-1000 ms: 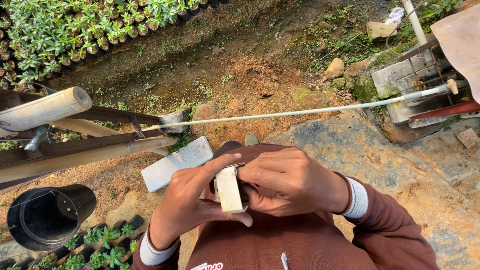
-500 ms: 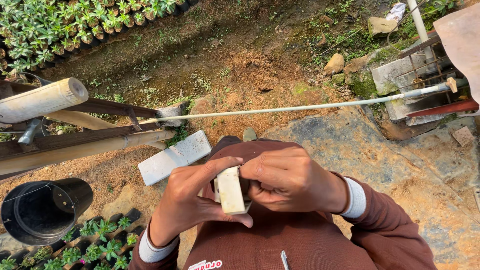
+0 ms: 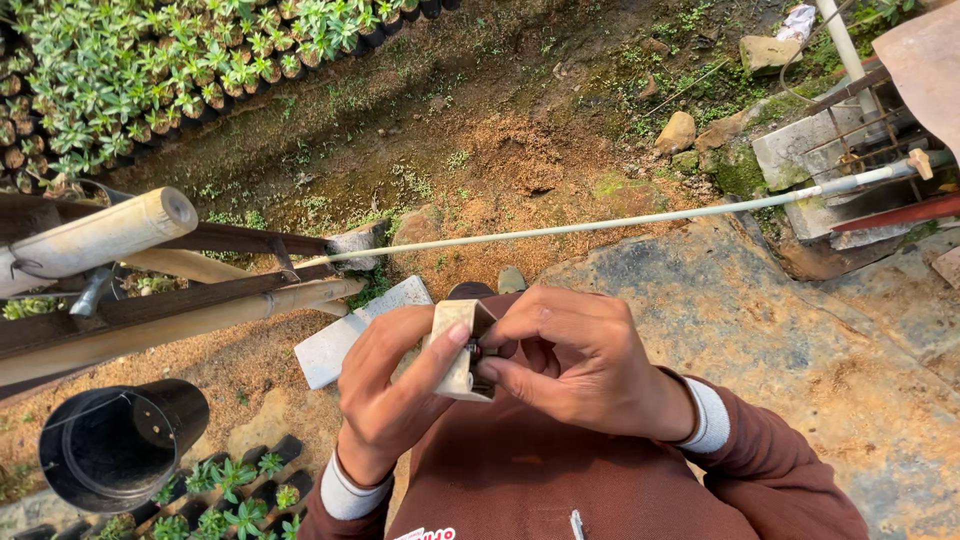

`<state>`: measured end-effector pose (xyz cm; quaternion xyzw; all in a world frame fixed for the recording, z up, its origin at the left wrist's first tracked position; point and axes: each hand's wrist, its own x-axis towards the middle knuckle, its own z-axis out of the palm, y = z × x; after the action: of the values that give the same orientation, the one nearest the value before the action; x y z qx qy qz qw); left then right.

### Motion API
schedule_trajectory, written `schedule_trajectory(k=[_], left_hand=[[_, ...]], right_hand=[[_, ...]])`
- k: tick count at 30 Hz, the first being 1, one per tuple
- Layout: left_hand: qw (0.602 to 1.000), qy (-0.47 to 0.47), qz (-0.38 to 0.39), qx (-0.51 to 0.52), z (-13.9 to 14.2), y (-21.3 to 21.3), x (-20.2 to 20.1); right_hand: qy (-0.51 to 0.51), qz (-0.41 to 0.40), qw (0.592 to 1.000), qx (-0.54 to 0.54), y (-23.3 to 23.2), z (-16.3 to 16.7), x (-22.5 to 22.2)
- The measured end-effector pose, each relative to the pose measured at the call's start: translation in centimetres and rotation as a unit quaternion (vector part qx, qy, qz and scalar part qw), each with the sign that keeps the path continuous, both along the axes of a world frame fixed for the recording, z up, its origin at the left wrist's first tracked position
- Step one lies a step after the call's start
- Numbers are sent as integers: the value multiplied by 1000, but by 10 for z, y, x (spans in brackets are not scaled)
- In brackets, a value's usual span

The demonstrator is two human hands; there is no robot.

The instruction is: The person holds a small white electrical switch box, opens it, and connects wires to the internal terminals using a screwdriver. They then close the box and inspect the assembly.

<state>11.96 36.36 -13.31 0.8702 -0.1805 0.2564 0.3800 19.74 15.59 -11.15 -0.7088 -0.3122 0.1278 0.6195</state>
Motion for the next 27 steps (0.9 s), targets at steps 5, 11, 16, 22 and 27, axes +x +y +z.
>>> schedule_trajectory(k=[5,11,16,22,27], left_hand=[[997,-75,7,36,-6,-6,-5],[996,-32,-72,36,-2,-1,-10],[993,10,-117,26,0,2,-10],[978,-77,-175,89,2,6,-1],[987,-47,-136,78,3,2,-3]], right_hand=[[9,8,1000,15,-5,-6,-9],[17,55,998,12,-6,-14,-12],[145,112,983,18,-12,-21,-16],[210,127,969,24,-13,-24,-18],[-1,60,998,-1,-15,-21,-20]])
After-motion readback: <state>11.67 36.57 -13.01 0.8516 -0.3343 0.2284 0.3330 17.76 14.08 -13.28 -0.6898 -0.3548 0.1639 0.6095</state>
